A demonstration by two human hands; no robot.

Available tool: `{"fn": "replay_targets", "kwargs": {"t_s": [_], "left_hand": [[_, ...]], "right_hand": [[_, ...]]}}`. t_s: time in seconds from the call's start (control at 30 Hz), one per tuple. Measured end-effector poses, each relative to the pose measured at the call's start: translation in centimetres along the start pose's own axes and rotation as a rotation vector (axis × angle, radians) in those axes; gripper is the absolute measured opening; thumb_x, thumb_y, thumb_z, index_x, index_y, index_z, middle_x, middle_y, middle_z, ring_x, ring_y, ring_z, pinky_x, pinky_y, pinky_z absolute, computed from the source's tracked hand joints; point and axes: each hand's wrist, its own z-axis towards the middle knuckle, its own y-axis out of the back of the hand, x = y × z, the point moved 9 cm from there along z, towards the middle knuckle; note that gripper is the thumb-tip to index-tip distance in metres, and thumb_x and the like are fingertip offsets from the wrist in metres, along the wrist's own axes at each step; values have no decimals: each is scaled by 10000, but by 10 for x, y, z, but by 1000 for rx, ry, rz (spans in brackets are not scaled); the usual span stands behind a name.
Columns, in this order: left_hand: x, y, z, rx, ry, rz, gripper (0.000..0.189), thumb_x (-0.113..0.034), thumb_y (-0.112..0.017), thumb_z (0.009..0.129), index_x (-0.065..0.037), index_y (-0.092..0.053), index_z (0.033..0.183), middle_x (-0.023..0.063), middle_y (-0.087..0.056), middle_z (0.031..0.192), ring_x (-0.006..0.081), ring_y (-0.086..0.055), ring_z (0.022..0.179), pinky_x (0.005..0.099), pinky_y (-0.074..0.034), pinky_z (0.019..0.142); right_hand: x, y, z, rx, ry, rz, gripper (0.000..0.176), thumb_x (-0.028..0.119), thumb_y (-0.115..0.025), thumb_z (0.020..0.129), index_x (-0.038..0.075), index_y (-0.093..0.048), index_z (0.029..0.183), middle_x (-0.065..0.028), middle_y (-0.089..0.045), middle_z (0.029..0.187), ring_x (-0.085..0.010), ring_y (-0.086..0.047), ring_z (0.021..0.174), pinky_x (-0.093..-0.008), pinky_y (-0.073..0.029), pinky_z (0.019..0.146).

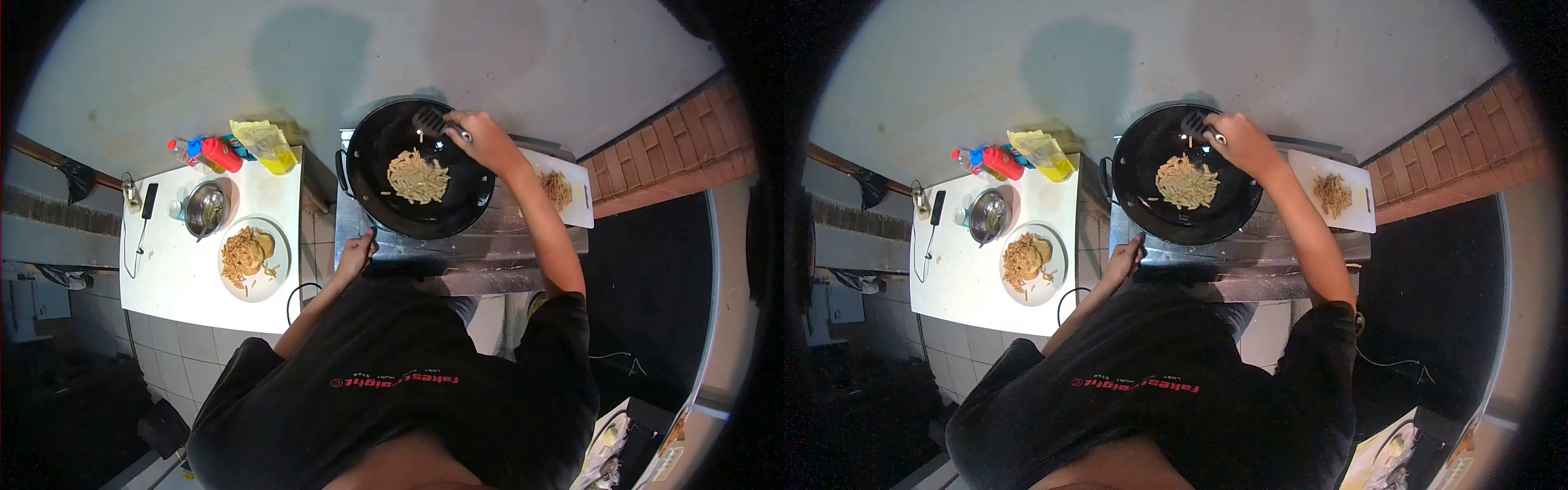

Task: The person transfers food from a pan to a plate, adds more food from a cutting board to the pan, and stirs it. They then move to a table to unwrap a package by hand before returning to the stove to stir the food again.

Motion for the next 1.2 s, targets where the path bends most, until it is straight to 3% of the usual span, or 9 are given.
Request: {"fn": "replay_targets", "kwargs": {"t_s": [0.07,0.2,0.37,0.6,0.7,0.83,0.87,1.03,1.2], "left_hand": [[0,1,-2,-8,18,13,636,-521,-447,1027,-113,-436,539,-13,-368,438,97,-345,342,276,-232,378],[-1,-1,-3,-6,25,-5,640,-513,-442,1031,-113,-430,531,-14,-364,438,101,-341,342,278,-230,382],[-6,-1,-6,-17,5,15,642,-503,-442,1034,-112,-431,525,-18,-367,443,95,-345,359,277,-234,397],[3,0,1,-5,-15,-15,630,-549,-475,1002,-127,-444,535,-26,-365,453,96,-339,359,264,-218,394],[6,0,2,0,5,-13,633,-549,-476,1001,-125,-444,532,-28,-369,456,92,-346,368,262,-221,403],[-1,0,-1,-20,-24,38,654,-522,-449,1024,-110,-419,518,-22,-354,437,92,-347,376,280,-236,413],[-3,0,-2,-20,-25,39,654,-522,-449,1024,-110,-419,518,-22,-354,437,92,-347,376,280,-236,413],[-2,-2,-2,18,5,11,658,-528,-443,1026,-108,-417,520,-22,-358,443,88,-341,379,281,-235,416],[-1,-1,1,25,-30,22,658,-522,-442,1029,-104,-419,522,-20,-360,443,91,-340,376,284,-235,415]], "right_hand": [[1,-19,-5,147,20,86,240,189,-661,888,4,-678,1039,-193,-683,989,-379,-619,993,-453,-493,864],[7,-8,-7,193,-47,121,236,190,-645,892,22,-684,1053,-218,-679,888,-401,-635,911,-469,-501,832],[33,18,-20,60,-91,-36,175,175,-603,920,1,-606,902,-210,-660,796,-415,-645,791,-482,-517,696],[115,-6,-63,48,-79,120,179,141,-581,928,-29,-608,879,-237,-655,797,-423,-655,735,-483,-543,693],[125,-32,-71,183,-148,124,180,135,-621,916,-24,-642,996,-259,-662,889,-440,-652,802,-481,-537,709],[96,-46,-65,100,-184,48,179,140,-605,926,-34,-619,963,-259,-657,892,-436,-655,783,-498,-529,692],[89,-39,-59,15,-134,31,197,160,-582,935,-31,-620,906,-233,-658,788,-421,-664,701,-475,-560,662],[42,13,-51,-87,-348,-53,229,211,-608,916,-6,-650,855,-242,-641,696,-433,-656,685,-502,-537,653],[8,36,-51,-158,-377,-177,249,198,-624,896,-17,-657,774,-259,-658,765,-462,-645,784,-514,-526,721]]}}
